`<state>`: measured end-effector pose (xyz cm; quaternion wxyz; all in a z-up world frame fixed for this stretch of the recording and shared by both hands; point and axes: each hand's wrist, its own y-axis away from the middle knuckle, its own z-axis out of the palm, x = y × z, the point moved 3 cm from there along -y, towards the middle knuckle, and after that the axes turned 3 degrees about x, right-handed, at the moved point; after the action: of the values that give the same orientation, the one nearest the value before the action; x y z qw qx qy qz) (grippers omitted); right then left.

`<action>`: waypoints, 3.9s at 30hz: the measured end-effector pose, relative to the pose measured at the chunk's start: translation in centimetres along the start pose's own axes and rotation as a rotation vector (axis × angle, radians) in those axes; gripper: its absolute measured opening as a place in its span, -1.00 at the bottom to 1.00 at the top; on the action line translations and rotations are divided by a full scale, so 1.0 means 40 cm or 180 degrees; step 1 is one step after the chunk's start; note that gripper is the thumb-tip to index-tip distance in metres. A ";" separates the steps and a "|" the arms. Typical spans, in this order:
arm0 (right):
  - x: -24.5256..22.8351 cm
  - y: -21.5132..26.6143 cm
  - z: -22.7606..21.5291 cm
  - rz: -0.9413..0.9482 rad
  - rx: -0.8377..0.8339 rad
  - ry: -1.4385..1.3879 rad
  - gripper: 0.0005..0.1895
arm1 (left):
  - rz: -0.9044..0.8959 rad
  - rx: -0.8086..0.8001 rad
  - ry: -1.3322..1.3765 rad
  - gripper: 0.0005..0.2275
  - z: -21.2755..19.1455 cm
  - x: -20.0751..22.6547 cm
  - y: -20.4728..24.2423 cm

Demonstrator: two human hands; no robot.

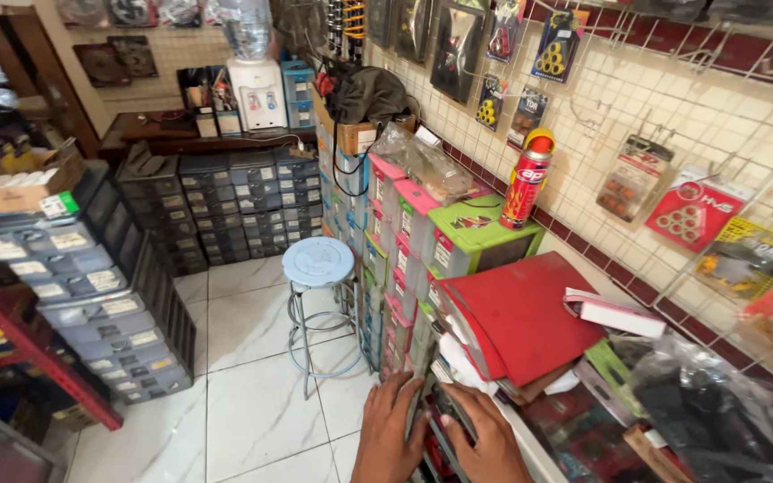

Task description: The person arranges packaged motorcycle parts on a glass display counter and then places one item onto a wall-mounted hook rack.

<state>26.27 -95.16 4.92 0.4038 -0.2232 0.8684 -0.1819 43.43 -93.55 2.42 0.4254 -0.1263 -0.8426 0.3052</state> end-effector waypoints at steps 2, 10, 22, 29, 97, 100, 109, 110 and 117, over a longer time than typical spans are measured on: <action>-0.023 -0.031 0.028 -0.0037 0.0054 0.0028 -0.53 | 0.0031 0.0010 0.0056 -0.52 -0.026 -0.019 -0.036; -0.085 -0.115 0.085 0.0130 0.0235 0.0018 -0.54 | 0.0182 0.0011 0.0146 -0.53 -0.084 -0.074 -0.117; -0.086 -0.338 0.187 0.0088 0.0137 -0.0059 -0.55 | -0.0148 -0.0160 0.0003 -0.51 -0.077 -0.279 -0.219; -0.023 -0.522 0.214 -0.0190 0.0595 -0.0017 -0.58 | 0.0428 -0.0165 -0.0159 -0.48 -0.054 -0.363 -0.390; 0.342 -1.455 -0.464 0.0601 0.3238 0.2472 -0.27 | 0.0960 -0.1966 0.3423 -0.31 0.515 0.066 -1.915; 0.319 -1.457 -0.461 0.0842 0.3205 0.1970 -0.35 | 0.0787 -0.2029 0.3471 -0.30 0.534 0.058 -1.919; 0.264 -1.438 -0.424 0.0847 0.2977 0.0764 -0.44 | 0.0404 -0.2343 0.3577 -0.30 0.541 0.061 -1.920; 0.264 -1.438 -0.421 0.0801 0.2971 0.0794 -0.43 | 0.0343 -0.2397 0.3623 -0.28 0.533 0.062 -1.918; 0.269 -1.441 -0.416 0.0642 0.2790 0.0537 -0.49 | 0.0371 -0.2721 0.3372 -0.22 0.519 0.044 -1.912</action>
<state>20.96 -146.75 36.95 0.4036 0.0700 0.7568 -0.5094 29.45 -160.98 41.73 0.6760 -0.4607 -0.5591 -0.1350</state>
